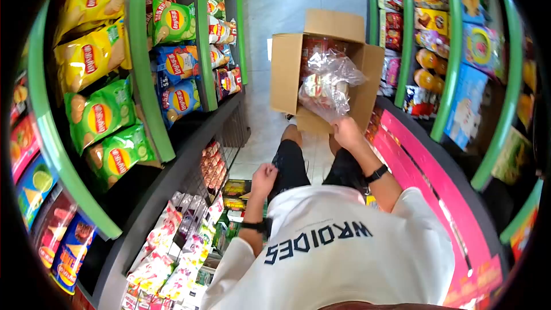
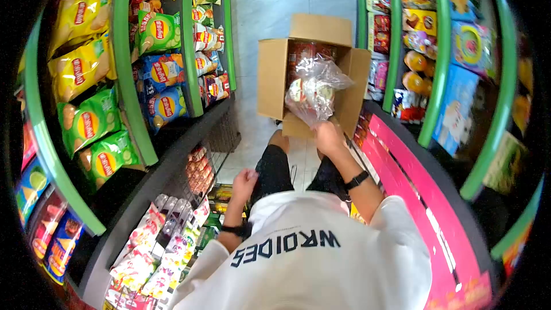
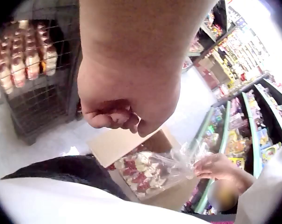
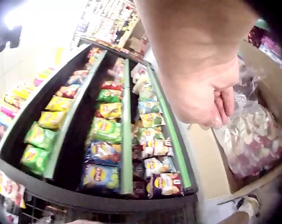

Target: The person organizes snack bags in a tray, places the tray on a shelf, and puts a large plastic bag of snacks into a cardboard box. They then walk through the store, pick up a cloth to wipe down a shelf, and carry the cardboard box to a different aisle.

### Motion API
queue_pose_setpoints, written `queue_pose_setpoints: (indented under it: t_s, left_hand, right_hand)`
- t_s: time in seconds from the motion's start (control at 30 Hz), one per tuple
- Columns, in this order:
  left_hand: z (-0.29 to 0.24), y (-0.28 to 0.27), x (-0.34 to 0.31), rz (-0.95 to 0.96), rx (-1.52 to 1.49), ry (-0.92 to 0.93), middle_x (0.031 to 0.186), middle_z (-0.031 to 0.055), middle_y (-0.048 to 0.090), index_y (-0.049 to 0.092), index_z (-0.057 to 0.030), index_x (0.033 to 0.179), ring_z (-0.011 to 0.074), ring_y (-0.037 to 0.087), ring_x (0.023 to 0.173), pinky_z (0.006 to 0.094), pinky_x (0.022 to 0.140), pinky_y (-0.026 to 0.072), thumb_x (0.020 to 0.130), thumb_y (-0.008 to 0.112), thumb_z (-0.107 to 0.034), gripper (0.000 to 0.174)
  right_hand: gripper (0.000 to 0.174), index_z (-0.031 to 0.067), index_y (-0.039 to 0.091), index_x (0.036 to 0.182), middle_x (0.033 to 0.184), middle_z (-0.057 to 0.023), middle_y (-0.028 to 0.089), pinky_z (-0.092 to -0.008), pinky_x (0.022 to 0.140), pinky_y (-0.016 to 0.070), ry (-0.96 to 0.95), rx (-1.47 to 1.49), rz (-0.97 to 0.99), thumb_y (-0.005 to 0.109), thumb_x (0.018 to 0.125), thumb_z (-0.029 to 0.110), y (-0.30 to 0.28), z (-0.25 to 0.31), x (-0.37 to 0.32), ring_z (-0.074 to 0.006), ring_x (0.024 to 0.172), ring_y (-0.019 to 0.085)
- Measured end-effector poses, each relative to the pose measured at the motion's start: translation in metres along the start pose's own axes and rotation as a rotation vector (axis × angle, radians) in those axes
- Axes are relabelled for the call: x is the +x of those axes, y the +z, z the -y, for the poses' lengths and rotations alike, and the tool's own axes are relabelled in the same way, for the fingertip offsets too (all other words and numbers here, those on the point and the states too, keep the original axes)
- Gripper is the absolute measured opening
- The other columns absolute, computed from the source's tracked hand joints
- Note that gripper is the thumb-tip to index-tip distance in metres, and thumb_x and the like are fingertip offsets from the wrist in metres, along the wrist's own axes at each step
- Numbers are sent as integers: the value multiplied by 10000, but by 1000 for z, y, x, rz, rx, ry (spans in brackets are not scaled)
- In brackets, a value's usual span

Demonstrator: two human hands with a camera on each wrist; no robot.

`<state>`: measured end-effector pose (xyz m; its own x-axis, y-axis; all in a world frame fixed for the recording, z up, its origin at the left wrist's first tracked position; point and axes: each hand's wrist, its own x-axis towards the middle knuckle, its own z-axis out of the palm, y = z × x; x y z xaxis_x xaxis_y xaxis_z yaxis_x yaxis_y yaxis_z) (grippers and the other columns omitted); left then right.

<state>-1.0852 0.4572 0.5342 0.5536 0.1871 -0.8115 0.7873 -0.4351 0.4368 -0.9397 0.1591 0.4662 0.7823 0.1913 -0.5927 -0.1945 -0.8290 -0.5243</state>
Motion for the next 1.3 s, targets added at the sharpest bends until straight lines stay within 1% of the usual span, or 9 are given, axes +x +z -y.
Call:
queue_pose_setpoints:
  t_s: [0.1, 0.23, 0.33, 0.43, 0.63, 0.8, 0.87, 1.1, 1.3]
  left_hand:
    - [-19, 5, 6, -25, 53, 313, 903, 143, 623, 545, -21, 1127, 275, 595, 885, 341, 818, 466, 714, 743, -211, 496]
    - [-115, -14, -14, -22, 316, 635, 1395, 233, 322, 233, 12, 1392, 397, 319, 1281, 437, 1063, 287, 615, 795, -250, 993]
    - [-136, -2, -38, 119, 215, 1058, 1402, 225, 330, 256, 47, 1378, 379, 319, 1293, 423, 1077, 273, 798, 639, -256, 758]
    - [-134, 27, -83, 491, -735, 640, 1287, 120, 475, 440, 2, 1254, 263, 452, 1184, 434, 1044, 318, 880, 551, -230, 454]
    - [-46, -7, -117, 35, -1056, 482, 1143, 108, 528, 493, -26, 1131, 226, 527, 1041, 384, 926, 422, 869, 514, -151, 291]
    - [27, -30, -163, -246, -1174, 469, 1047, 99, 564, 528, -45, 1049, 201, 578, 946, 351, 847, 492, 862, 490, -98, 198]
    - [40, -41, -181, -258, -1311, 480, 1017, 99, 579, 532, -49, 1047, 220, 593, 905, 356, 822, 505, 865, 471, -115, 204]
    - [28, -68, -218, -281, -1503, 322, 1025, 66, 595, 507, -105, 1149, 234, 590, 953, 449, 868, 488, 942, 436, -329, 313]
    - [21, -44, -188, 246, -1522, 617, 934, 57, 588, 517, -90, 934, 254, 602, 904, 449, 771, 510, 890, 532, -232, 150]
  right_hand:
    - [149, 23, 680, 809, 819, -172, 647, -401, 750, 490, -218, 7, -7, 554, 732, 20, -60, 68, -82, -345, 803, 610]
    - [126, 24, 649, 827, 786, -124, 604, -379, 734, 486, -624, 101, 159, 578, 723, 26, -126, 159, -177, -306, 792, 585]
    - [173, 37, 625, 888, 816, -117, 579, -369, 750, 483, -820, 250, 289, 584, 721, 19, -131, 208, -218, -292, 814, 577]
    - [222, 54, 604, 930, 894, -111, 563, -363, 765, 479, -936, 143, 380, 590, 714, 3, -128, 229, -246, -291, 852, 571]
    - [242, 56, 595, 969, 927, -98, 547, -341, 776, 474, -1026, 412, -50, 609, 729, 31, -132, 193, -277, -267, 887, 560]
    - [412, 25, 589, 1044, 1202, -163, 512, -409, 822, 469, -651, 318, 33, 707, 691, 201, -101, 109, -250, -351, 1000, 559]
    - [714, -21, 513, 1177, 1246, -208, 476, -420, 916, 424, -355, -115, 376, 787, 605, 306, -85, 106, -250, -382, 1079, 519]
    - [1119, -46, 219, 1378, 1371, -286, 322, -427, 1056, 292, -854, 209, 125, 850, 527, 316, -19, 191, -267, -430, 1271, 321]
    - [1225, -14, 158, 1415, 1407, -236, 288, -399, 1099, 212, -767, 338, -80, 876, 493, 352, -60, 229, -253, -361, 1342, 242]
